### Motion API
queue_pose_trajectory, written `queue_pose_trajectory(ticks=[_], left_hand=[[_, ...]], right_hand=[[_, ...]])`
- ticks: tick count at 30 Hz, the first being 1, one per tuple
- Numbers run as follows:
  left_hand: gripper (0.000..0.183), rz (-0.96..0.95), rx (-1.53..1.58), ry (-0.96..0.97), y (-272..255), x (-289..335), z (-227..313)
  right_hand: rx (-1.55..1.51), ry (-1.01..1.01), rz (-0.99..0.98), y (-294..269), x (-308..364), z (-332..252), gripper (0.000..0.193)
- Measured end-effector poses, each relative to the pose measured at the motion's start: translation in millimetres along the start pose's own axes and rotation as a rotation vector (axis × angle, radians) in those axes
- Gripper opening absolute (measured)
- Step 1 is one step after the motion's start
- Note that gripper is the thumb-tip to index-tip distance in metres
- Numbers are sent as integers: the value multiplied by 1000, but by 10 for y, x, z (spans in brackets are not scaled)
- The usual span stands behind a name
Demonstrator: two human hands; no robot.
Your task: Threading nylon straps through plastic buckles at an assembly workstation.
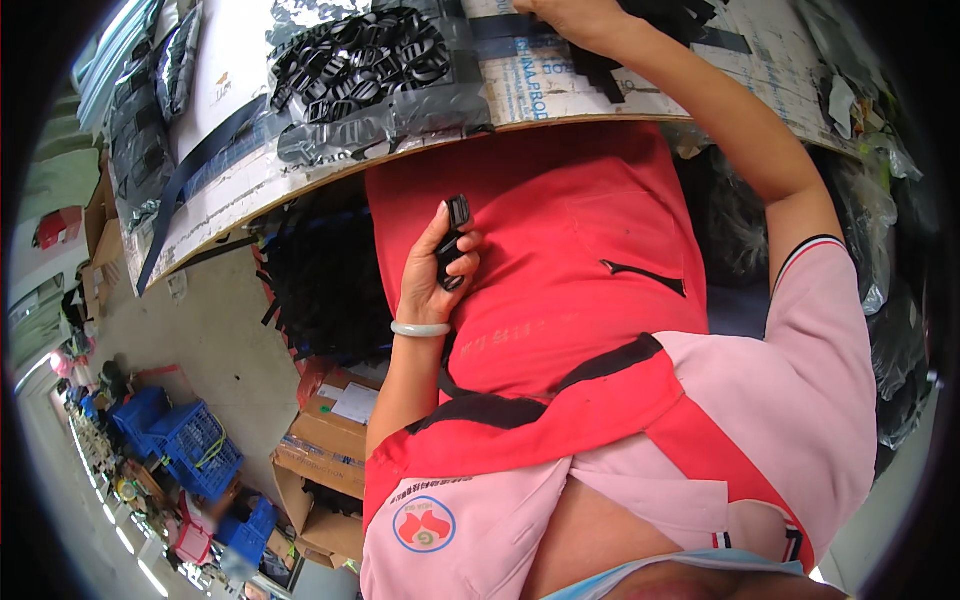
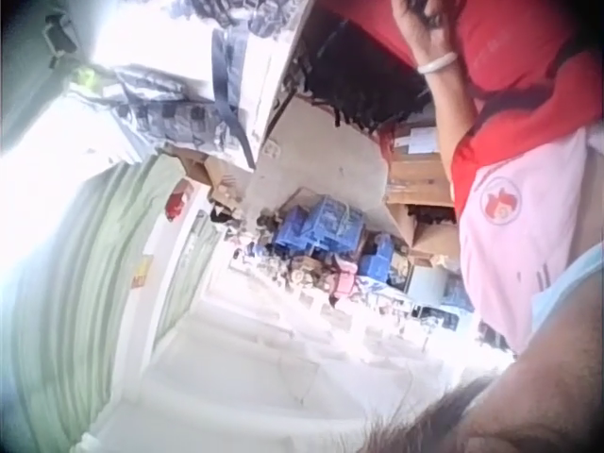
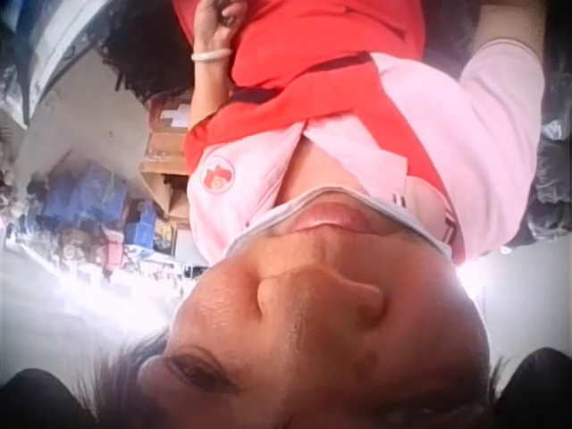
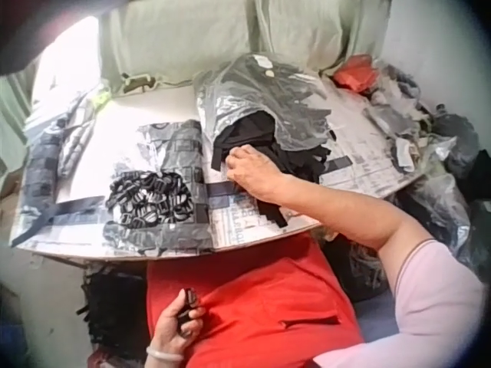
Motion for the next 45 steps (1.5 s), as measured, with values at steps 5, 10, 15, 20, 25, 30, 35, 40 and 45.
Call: queue_pose_trajectory(ticks=[5,10,15,20,25,30,35,40,45], left_hand=[[21,38,-126,197,-65,46,169],[14,94,-481,296,133,-22,116],[12,129,-811,356,234,17,113],[16,171,-850,470,219,44,117],[16,225,-955,541,284,12,67],[19,212,-925,574,253,6,40],[19,251,-1089,688,273,-10,-4],[19,242,-1173,835,272,-41,45],[18,252,-1201,868,238,-46,89]], right_hand=[[-690,-447,63,-642,240,-826,10],[-1645,-296,-352,-724,544,-1608,15],[-2213,-6,-372,-581,524,-1771,21],[-2345,132,-523,-595,599,-1792,22],[-2522,207,-490,-490,670,-1806,23],[-2535,226,-447,-461,678,-1820,22],[-2785,181,-420,-485,696,-1863,19],[-2876,240,-226,-544,615,-1983,19],[-2883,208,-170,-557,600,-1994,18]])
Point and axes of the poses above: each hand's wrist, its own x-axis away from the middle knuckle, its own y-axis out of the palm, z = x × y, the point moved 2 cm from there along -x, towards the middle knuckle, and after that the axes turned 13 degrees about -z, right-handed, at the moved point
